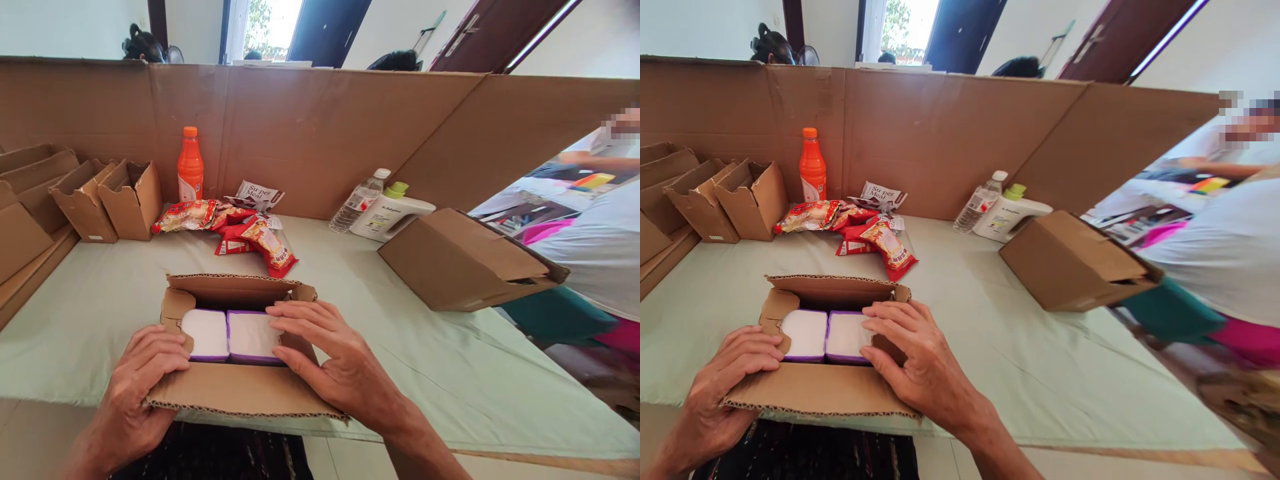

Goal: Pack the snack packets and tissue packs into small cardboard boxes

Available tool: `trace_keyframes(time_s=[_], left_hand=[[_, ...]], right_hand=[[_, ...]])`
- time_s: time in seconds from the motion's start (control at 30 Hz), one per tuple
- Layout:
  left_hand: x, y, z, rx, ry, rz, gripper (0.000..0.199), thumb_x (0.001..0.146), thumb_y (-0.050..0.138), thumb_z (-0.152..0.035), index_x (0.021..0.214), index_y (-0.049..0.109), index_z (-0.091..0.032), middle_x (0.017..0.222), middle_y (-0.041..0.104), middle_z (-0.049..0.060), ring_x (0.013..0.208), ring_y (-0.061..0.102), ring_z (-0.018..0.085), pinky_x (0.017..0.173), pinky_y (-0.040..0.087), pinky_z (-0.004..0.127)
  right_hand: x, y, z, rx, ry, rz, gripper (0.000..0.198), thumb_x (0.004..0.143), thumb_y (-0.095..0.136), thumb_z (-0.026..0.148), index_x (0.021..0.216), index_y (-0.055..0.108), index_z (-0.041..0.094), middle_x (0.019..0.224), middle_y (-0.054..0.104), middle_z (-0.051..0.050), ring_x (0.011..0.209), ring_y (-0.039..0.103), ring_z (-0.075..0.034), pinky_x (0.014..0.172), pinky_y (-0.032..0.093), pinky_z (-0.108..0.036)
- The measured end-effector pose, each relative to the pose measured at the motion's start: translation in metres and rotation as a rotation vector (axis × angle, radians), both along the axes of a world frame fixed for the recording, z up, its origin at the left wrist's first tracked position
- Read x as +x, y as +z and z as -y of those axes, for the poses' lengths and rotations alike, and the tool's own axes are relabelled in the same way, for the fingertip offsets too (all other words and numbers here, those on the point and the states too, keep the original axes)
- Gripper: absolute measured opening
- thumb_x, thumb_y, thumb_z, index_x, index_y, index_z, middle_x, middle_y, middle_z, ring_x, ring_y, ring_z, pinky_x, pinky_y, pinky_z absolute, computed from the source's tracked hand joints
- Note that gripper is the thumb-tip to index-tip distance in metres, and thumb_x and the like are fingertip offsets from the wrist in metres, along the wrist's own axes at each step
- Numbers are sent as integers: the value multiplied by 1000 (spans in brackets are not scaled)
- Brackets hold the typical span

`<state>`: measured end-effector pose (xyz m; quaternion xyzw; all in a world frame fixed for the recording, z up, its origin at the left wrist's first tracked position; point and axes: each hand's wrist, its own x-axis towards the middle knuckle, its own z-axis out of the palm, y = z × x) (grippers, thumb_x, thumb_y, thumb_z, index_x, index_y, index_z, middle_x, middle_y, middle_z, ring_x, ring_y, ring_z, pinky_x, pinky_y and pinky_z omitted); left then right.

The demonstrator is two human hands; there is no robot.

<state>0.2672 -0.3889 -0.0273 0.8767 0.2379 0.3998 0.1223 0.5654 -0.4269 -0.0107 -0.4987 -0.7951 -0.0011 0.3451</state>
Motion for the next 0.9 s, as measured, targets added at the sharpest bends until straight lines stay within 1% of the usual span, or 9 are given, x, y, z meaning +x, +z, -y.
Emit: trace_keyframes(time_s=[0.1, 0.27, 0.33, 0.4, 0.5, 0.6, 0.67, 0.8, 0.9], left_hand=[[1, 0, -1, 1, 5, -3, 33, 81, 55, -5, 108, 61, -23, 96, 75, 6, 101, 72, 25, 96, 53, 45], [2, 1, -2, -19, 4, 10, 32, 82, 56, -6, 108, 61, -24, 95, 75, 5, 99, 72, 25, 95, 53, 46], [2, 1, -2, -23, 4, 3, 31, 82, 57, -6, 107, 62, -24, 96, 75, 5, 100, 71, 25, 95, 53, 46], [2, 1, -2, -18, 2, -4, 30, 81, 57, -6, 106, 62, -23, 96, 75, 5, 101, 71, 25, 96, 53, 45], [2, 1, -2, -13, -5, -9, 29, 82, 57, -6, 106, 62, -21, 97, 74, 5, 102, 70, 24, 98, 52, 45], [3, 3, -3, -6, -6, -11, 29, 83, 57, -7, 107, 62, -22, 96, 74, 4, 101, 70, 23, 96, 52, 45], [3, 4, -3, -2, -8, -11, 28, 82, 58, -7, 106, 62, -22, 96, 74, 4, 100, 70, 24, 94, 53, 45], [3, 9, -3, -6, -23, -14, 28, 82, 60, -10, 107, 63, -22, 96, 75, 4, 100, 71, 24, 94, 54, 45], [2, 10, -3, -14, -33, -24, 26, 83, 60, -11, 108, 62, -22, 97, 75, 4, 100, 71, 24, 96, 53, 45]], right_hand=[[1, 3, 2, -18, 28, -37, 18, 93, 60, 23, 107, 72, 21, 124, 73, -13, 111, 70, -27, 92, 58, -45], [6, 1, 7, -17, -3, -202, 24, 95, 55, 20, 111, 73, 23, 147, 58, -15, 122, 66, -29, 97, 58, -47], [10, -1, 8, -6, -41, -272, 23, 95, 56, 19, 110, 73, 24, 147, 57, -14, 122, 66, -29, 98, 58, -47], [14, -3, 8, 1, -76, -301, 22, 96, 56, 19, 108, 73, 25, 143, 61, -13, 119, 67, -28, 97, 59, -45], [17, -6, 6, 45, -91, -241, 20, 96, 56, 18, 104, 73, 26, 130, 70, -10, 116, 69, -26, 95, 59, -43], [15, -5, 2, 82, -69, -111, 18, 96, 58, 18, 100, 73, 25, 114, 77, -7, 116, 68, -27, 97, 54, -47], [12, -3, -2, 50, -48, -18, 17, 96, 57, 20, 100, 74, 24, 109, 79, -6, 114, 68, -28, 98, 51, -50], [6, 1, -10, -99, -29, 116, 21, 97, 56, 23, 103, 75, 22, 110, 79, -8, 114, 66, -29, 100, 46, -52], [9, 3, -11, -114, -40, 140, 20, 97, 56, 24, 105, 75, 20, 113, 78, -9, 113, 66, -29, 98, 46, -51]])
